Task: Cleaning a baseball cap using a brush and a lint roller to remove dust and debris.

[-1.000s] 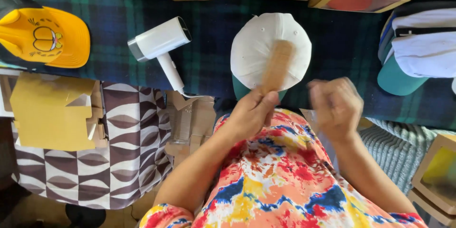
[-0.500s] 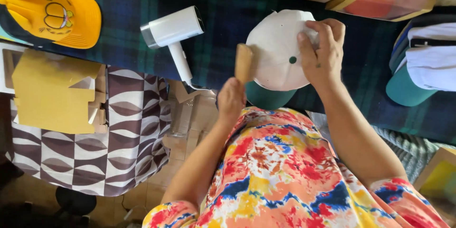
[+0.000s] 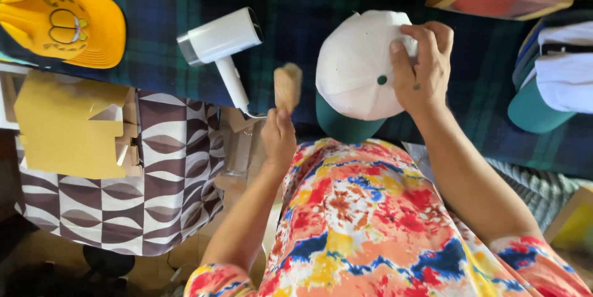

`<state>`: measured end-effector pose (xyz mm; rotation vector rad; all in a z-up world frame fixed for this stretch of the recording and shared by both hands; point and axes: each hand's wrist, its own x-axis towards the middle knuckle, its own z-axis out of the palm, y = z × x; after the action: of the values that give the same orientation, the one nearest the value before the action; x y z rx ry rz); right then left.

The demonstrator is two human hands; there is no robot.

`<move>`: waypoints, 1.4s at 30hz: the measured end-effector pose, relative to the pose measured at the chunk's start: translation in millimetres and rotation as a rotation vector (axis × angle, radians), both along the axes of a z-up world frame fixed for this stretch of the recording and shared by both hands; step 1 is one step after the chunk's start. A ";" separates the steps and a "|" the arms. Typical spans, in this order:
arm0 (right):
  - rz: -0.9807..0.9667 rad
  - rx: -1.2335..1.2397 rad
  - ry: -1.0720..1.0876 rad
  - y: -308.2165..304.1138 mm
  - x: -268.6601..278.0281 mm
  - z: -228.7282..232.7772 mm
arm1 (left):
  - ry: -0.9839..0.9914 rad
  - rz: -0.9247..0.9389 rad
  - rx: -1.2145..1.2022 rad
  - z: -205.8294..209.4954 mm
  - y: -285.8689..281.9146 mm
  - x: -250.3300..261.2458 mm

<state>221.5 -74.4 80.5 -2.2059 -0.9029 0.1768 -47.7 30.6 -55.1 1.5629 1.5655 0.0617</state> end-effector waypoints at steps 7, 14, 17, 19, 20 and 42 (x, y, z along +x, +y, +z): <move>0.059 0.072 -0.053 -2.4 0.1 -1.5 | -0.350 -0.667 0.407 -4.5 -11.7 19.3; 0.008 0.042 -0.006 -4.1 -0.4 -1.1 | -0.466 -0.855 0.591 59.9 30.3 -26.3; 0.025 0.062 -0.029 -3.0 1.0 -3.7 | -0.528 -1.408 0.647 97.4 33.5 7.8; 0.038 0.058 -0.028 -2.4 -0.2 -1.8 | -0.375 -1.511 0.707 87.5 62.2 30.0; 0.039 0.046 -0.030 -4.1 -0.5 -0.9 | -0.229 -1.618 0.757 82.1 75.8 41.9; 0.054 0.165 -0.083 -8.6 -0.6 -16.1 | -0.351 -1.238 0.904 124.5 38.7 29.0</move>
<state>220.9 -83.0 64.4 -2.0492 -0.9874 0.0352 -18.7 69.2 69.4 2.7707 0.0401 0.3555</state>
